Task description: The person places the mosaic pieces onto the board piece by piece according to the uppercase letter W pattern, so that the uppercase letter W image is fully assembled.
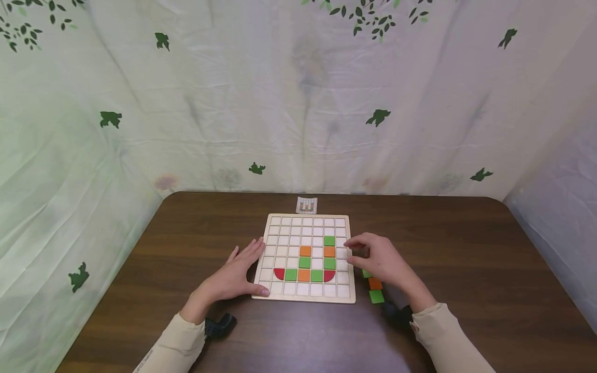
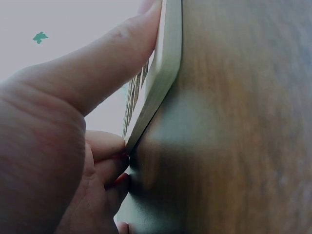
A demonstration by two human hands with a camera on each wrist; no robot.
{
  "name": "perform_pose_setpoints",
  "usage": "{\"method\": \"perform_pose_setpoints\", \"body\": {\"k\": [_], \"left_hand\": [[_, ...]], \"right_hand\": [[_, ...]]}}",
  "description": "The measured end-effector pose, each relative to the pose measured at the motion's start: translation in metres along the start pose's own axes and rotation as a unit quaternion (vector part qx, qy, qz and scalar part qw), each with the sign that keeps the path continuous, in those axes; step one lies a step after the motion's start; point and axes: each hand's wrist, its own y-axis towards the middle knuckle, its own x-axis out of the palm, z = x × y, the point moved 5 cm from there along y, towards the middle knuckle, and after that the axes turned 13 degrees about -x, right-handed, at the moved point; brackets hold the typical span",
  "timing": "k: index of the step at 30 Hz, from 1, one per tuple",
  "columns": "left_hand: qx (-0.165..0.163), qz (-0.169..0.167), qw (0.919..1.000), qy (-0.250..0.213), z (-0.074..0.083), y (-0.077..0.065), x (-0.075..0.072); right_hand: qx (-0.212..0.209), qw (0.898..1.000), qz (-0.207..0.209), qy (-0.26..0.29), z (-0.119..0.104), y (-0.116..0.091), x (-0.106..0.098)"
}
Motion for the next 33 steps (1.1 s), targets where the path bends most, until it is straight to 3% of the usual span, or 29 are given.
{"method": "perform_pose_setpoints", "body": {"k": [18,25,33], "left_hand": [[0.001,-0.002,1.0,-0.002,-0.001,0.001,0.001],[0.001,-0.001,1.0,-0.002,-0.001,0.001,0.001],[0.001,0.0,1.0,-0.002,-0.001,0.001,0.001]], "right_hand": [[0.038,0.999,-0.018,0.006,0.034,-0.028,-0.015],[0.059,0.997,-0.045,0.014,0.039,-0.03,-0.013],[0.046,0.996,-0.069,0.015,0.038,-0.027,-0.008]]}}
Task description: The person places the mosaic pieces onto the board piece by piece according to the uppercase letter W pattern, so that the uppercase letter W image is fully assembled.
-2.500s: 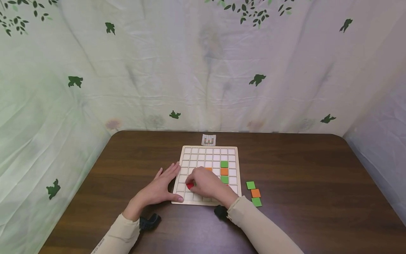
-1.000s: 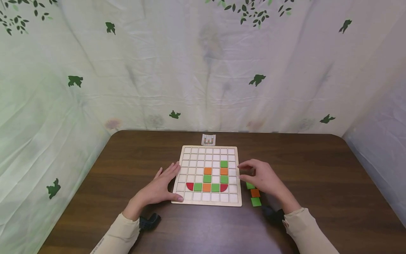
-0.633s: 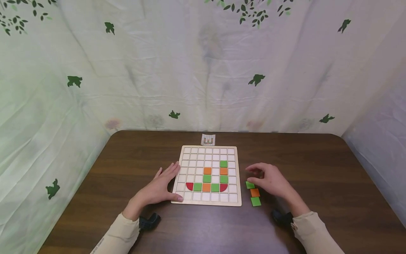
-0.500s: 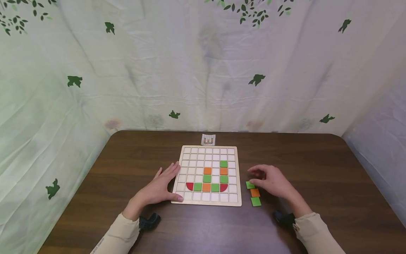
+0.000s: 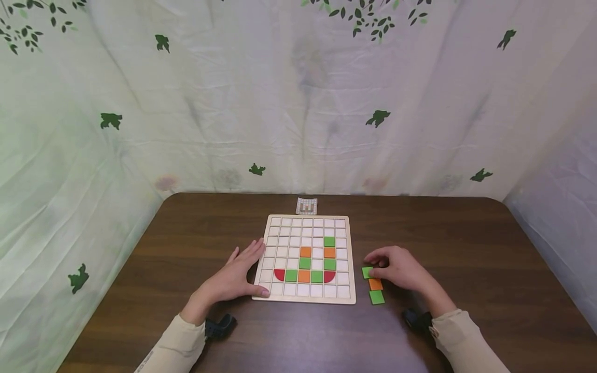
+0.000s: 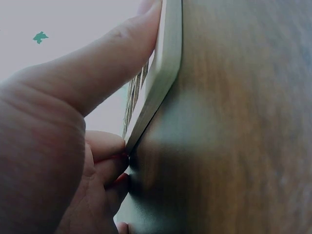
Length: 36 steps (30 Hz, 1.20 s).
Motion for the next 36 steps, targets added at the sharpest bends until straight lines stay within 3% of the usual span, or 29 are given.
{"method": "perform_pose_setpoints", "body": {"k": [11,23,36], "left_hand": [[0.005,-0.001,1.0,-0.007,0.0022,-0.0014,-0.001],[-0.002,-0.006,1.0,-0.004,0.0002,-0.0037,0.0021],[-0.001,0.001,1.0,-0.001,0.0005,-0.0007,0.0]], "right_hand": [[0.0,0.999,0.002,-0.043,-0.0019,0.004,0.0048],[-0.014,0.999,-0.007,-0.046,-0.0034,0.0003,0.0038],[-0.001,0.999,-0.006,-0.053,-0.0029,0.0006,0.002]]}}
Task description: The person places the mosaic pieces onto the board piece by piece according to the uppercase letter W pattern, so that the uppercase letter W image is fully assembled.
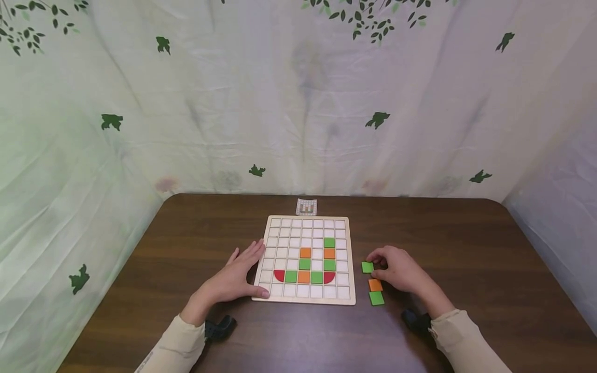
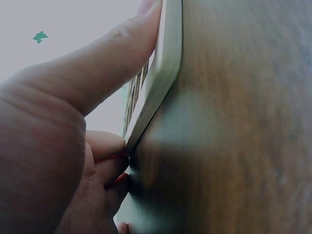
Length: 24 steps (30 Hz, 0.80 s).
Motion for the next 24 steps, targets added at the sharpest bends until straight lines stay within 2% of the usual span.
{"method": "perform_pose_setpoints", "body": {"k": [13,19,24], "left_hand": [[-0.002,0.0,1.0,0.004,0.001,0.0,-0.001],[-0.001,-0.002,1.0,0.001,0.001,-0.001,-0.001],[-0.002,0.0,1.0,-0.001,0.001,-0.001,-0.001]], "right_hand": [[0.001,0.999,0.022,-0.032,-0.008,0.001,-0.005],[-0.018,0.998,0.047,-0.034,-0.019,0.005,-0.005],[-0.023,0.998,0.052,-0.03,-0.028,0.009,-0.002]]}}
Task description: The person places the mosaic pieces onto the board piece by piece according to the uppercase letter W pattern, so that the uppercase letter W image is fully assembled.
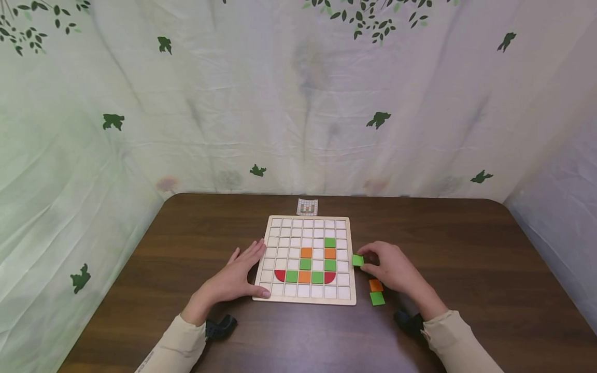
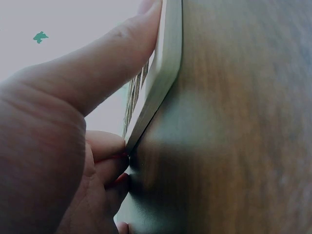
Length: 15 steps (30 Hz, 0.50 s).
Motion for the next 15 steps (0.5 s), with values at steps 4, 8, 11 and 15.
{"method": "perform_pose_setpoints", "body": {"k": [4,8,11,15], "left_hand": [[0.0,0.001,1.0,-0.001,0.0,0.0,0.001],[-0.001,0.001,1.0,0.001,-0.001,0.001,0.001],[-0.003,0.001,1.0,0.003,-0.001,0.001,0.001],[-0.002,0.0,1.0,0.003,-0.001,0.001,0.001]], "right_hand": [[0.001,1.0,0.002,0.007,-0.006,0.005,0.003],[-0.005,1.0,0.007,0.019,-0.012,0.01,0.008],[-0.004,1.0,0.006,0.026,-0.017,0.014,0.012],[-0.007,0.999,0.002,0.035,-0.024,0.02,0.016]]}}
